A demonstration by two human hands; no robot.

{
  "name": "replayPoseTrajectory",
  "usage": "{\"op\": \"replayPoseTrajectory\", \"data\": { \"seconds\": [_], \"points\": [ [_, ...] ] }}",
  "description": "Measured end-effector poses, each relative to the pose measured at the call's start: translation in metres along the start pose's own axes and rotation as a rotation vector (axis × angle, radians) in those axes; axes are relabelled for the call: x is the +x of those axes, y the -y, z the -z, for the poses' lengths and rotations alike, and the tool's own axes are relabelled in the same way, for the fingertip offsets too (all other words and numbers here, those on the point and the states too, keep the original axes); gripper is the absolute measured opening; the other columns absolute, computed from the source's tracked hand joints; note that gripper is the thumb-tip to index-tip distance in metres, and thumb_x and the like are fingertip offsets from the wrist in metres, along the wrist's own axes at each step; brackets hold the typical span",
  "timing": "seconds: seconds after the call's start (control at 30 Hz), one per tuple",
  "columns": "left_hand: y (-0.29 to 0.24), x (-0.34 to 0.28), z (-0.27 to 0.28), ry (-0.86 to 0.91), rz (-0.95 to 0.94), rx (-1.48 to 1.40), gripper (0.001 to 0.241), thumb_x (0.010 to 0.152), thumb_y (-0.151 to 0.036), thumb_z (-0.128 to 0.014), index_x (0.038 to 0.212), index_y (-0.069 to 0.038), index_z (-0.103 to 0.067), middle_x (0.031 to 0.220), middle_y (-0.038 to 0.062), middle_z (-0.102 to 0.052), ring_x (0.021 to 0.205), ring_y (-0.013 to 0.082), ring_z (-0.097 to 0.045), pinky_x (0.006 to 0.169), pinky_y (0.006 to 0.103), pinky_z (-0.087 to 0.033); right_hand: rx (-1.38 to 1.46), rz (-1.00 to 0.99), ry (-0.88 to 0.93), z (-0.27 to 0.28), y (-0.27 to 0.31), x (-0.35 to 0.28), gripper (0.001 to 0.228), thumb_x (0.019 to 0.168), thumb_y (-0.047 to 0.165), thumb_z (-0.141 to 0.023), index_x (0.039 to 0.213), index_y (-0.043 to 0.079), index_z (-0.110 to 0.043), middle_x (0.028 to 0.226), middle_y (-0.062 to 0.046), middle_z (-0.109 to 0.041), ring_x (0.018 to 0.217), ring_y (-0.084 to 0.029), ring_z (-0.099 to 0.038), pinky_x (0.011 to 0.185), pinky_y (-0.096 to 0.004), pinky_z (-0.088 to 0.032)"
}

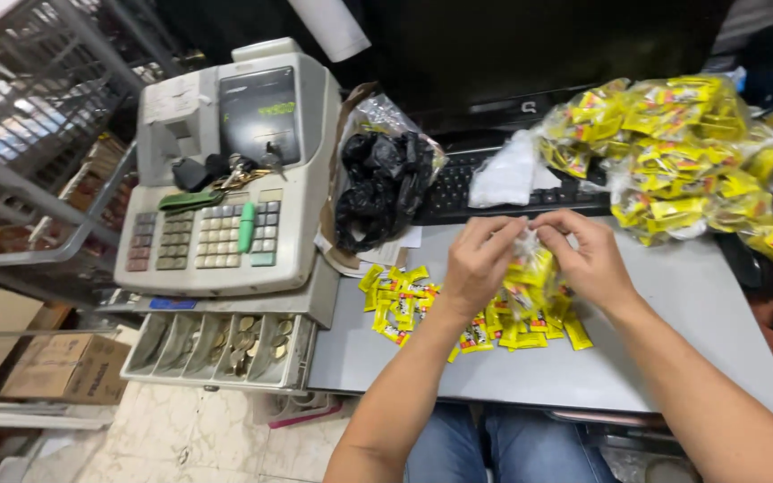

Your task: Bagging small yellow packets from a pile on a counter into a clear plastic bag.

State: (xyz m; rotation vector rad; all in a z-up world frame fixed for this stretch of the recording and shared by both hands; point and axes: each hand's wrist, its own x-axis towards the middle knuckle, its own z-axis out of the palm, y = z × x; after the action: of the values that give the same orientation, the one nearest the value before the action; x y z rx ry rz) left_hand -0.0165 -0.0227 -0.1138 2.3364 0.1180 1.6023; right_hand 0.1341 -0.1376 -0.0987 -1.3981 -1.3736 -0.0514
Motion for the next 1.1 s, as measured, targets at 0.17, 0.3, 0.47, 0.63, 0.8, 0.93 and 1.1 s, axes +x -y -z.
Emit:
{"op": "replayPoseTrajectory", "data": {
  "seconds": [0.17, 0.3, 0.47, 0.63, 0.8, 0.93, 1.1],
  "points": [
    [-0.002, -0.008, -0.009, 0.075, 0.082, -0.197, 0.045, 0.099, 0.004, -0.056, 0.138, -0.012, -0.068, 0.107, 0.012, -0.073, 0.096, 0.0326, -0.072, 0.087, 0.0410, -0.059, 0.291, -0.284, -0.047, -0.012, -0.007, -0.010, 0.038, 0.090, 0.001, -0.077, 0.125, 0.008, -0.064, 0.087, -0.006, -0.073, 0.078, -0.011, -0.065, 0.080, -0.028, -0.054],
    [-0.007, -0.003, -0.007, 0.144, 0.146, -0.260, 0.040, 0.098, 0.008, -0.057, 0.130, -0.010, -0.071, 0.105, 0.013, -0.073, 0.098, 0.0340, -0.073, 0.088, 0.0402, -0.060, 0.383, -0.320, -0.084, -0.016, -0.002, -0.012, 0.048, 0.086, -0.005, -0.075, 0.124, 0.004, -0.047, 0.093, -0.009, -0.075, 0.082, -0.010, -0.066, 0.084, -0.028, -0.054],
    [-0.007, 0.001, -0.002, 0.172, 0.226, -0.236, 0.029, 0.094, 0.009, -0.060, 0.114, -0.005, -0.076, 0.100, 0.011, -0.071, 0.089, 0.0292, -0.073, 0.081, 0.0357, -0.061, 0.154, -0.265, -0.065, -0.016, 0.008, -0.014, 0.051, 0.079, 0.001, -0.081, 0.121, 0.008, -0.053, 0.099, -0.009, -0.076, 0.094, -0.020, -0.072, 0.094, -0.038, -0.054],
    [-0.005, -0.003, -0.008, 0.086, 0.347, -0.241, 0.014, 0.086, 0.006, -0.070, 0.098, -0.002, -0.073, 0.098, 0.012, -0.065, 0.083, 0.0292, -0.070, 0.069, 0.0313, -0.063, -0.050, -0.213, 0.002, -0.021, -0.003, -0.020, 0.040, 0.079, 0.008, -0.078, 0.114, 0.014, -0.058, 0.099, -0.005, -0.074, 0.105, -0.031, -0.070, 0.099, -0.050, -0.048],
    [0.015, -0.020, -0.030, 0.024, 0.672, -0.603, 0.007, 0.086, 0.000, -0.073, 0.087, 0.003, -0.067, 0.106, 0.012, -0.053, 0.097, 0.0226, -0.065, 0.083, 0.0339, -0.061, -0.172, -0.085, -0.070, -0.019, -0.001, -0.018, 0.032, 0.081, 0.009, -0.077, 0.107, 0.015, -0.059, 0.095, -0.003, -0.069, 0.099, -0.032, -0.067, 0.099, -0.045, -0.046],
    [0.009, -0.022, -0.030, 0.052, 0.836, -0.954, 0.009, 0.093, -0.013, -0.074, 0.089, -0.005, -0.073, 0.109, 0.004, -0.051, 0.109, 0.0123, -0.051, 0.099, 0.0320, -0.046, -0.219, 0.048, -0.104, -0.015, 0.011, -0.014, 0.025, 0.079, 0.006, -0.078, 0.099, 0.017, -0.067, 0.096, 0.004, -0.068, 0.096, -0.022, -0.065, 0.096, -0.037, -0.043],
    [-0.015, -0.002, -0.013, 0.081, 0.825, -0.995, 0.013, 0.098, -0.014, -0.072, 0.102, -0.003, -0.077, 0.109, 0.006, -0.059, 0.108, 0.0113, -0.056, 0.097, 0.0290, -0.045, -0.225, 0.161, -0.102, -0.005, 0.015, -0.008, 0.021, 0.083, 0.002, -0.077, 0.101, 0.012, -0.074, 0.099, -0.002, -0.071, 0.094, -0.025, -0.068, 0.097, -0.041, -0.045]
  ]
}}
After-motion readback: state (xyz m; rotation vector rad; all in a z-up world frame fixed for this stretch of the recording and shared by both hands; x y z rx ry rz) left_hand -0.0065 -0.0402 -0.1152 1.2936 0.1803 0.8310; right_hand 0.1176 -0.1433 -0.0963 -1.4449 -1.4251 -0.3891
